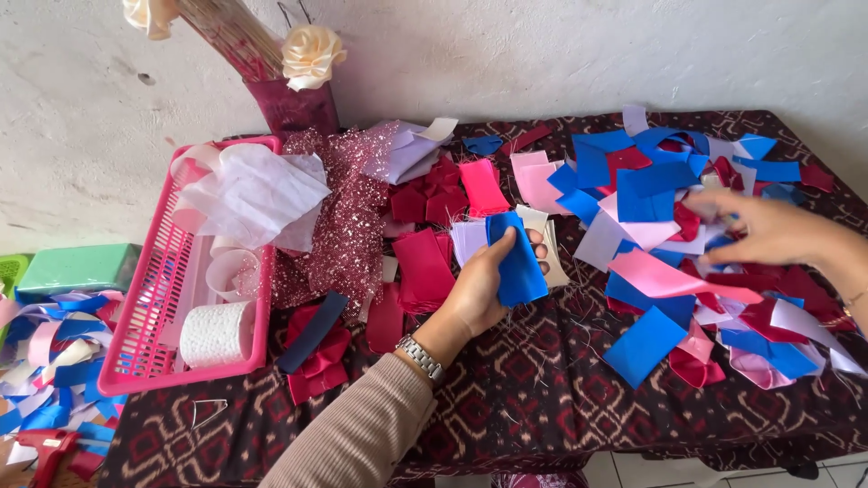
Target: Stapling small pieces of colored ribbon together to create decorative elements.
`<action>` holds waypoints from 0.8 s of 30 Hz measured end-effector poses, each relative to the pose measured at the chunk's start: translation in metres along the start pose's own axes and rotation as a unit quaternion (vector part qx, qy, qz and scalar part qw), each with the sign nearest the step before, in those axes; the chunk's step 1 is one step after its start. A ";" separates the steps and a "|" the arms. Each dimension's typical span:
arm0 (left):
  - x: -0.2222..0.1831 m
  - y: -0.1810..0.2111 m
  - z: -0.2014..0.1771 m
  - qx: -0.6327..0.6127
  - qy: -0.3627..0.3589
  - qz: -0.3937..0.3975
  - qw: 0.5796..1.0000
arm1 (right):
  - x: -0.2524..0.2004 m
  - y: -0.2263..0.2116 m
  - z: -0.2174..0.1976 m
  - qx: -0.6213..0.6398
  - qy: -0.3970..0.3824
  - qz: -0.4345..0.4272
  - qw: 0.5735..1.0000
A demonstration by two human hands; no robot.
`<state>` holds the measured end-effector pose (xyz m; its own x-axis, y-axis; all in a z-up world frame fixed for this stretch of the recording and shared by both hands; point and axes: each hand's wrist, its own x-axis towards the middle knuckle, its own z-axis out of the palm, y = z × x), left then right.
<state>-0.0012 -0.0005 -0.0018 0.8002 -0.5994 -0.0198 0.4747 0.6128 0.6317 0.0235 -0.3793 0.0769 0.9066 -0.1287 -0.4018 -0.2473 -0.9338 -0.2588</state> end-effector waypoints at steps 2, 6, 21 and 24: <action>0.001 0.000 -0.001 0.000 0.000 0.003 1.000 | 0.006 0.000 0.000 -0.012 0.033 0.024 0.999; 0.001 0.001 -0.001 -0.008 0.000 0.007 1.000 | 0.040 0.042 -0.001 -0.117 0.162 -0.008 0.980; 0.001 0.000 -0.002 0.003 -0.002 -0.005 1.000 | 0.051 0.073 -0.083 0.049 0.254 -0.165 0.952; 0.001 0.000 -0.002 0.004 -0.002 -0.001 1.000 | 0.085 0.075 -0.111 0.141 0.132 -0.118 0.974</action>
<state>0.0006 -0.0004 -0.0036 0.7977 -0.6028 -0.0177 0.4734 0.6078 0.6375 0.1198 -0.4970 0.1208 0.9967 -0.0376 -0.0721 -0.0717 -0.8240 -0.5620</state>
